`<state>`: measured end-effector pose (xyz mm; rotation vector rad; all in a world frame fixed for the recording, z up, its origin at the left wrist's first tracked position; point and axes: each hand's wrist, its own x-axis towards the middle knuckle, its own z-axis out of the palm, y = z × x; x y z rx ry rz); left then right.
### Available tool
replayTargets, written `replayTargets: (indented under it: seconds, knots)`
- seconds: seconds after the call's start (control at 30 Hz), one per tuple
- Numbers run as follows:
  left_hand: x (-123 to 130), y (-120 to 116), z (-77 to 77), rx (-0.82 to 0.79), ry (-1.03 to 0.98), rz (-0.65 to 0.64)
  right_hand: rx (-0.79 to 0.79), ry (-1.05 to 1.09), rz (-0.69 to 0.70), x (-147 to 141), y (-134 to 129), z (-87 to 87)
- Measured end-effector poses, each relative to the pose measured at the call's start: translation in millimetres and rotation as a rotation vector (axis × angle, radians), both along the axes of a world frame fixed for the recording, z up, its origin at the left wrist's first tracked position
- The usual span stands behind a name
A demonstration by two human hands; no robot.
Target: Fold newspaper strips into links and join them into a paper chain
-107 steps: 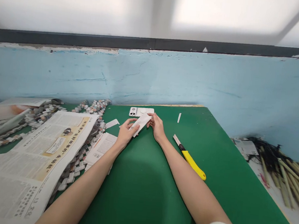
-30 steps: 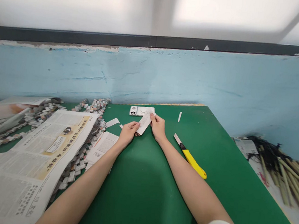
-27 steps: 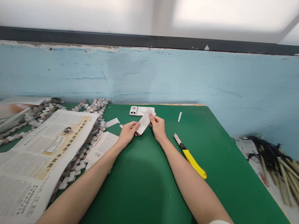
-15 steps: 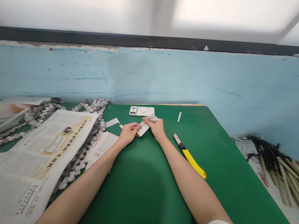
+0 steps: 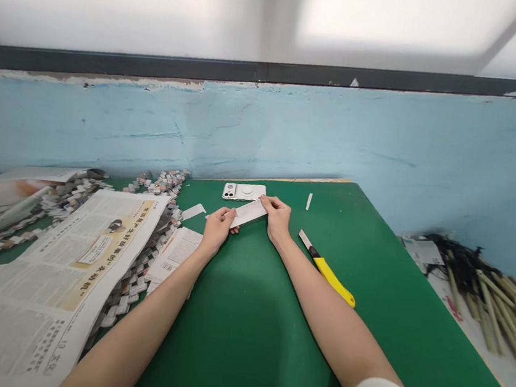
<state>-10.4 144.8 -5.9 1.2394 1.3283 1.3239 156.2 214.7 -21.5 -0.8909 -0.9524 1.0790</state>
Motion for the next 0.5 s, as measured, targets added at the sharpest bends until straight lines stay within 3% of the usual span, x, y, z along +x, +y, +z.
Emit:
replayTargets:
  seconds: [0.13,0.33,0.5]
  knots:
    - [-0.2,0.9,-0.5,0.004,-0.106,0.043,-0.021,0.05,-0.001,0.2,0.8,-2.1]
    - [2.5,1.9,0.4,-0.014,-0.135,-0.081,-0.048,0.008,-0.04,-0.5,-0.1,-0.8]
    - [1.9,2.3,0.1,0.012,-0.156,-0.056,-0.072,-0.02,0.068,-1.8,-2.9,3.8]
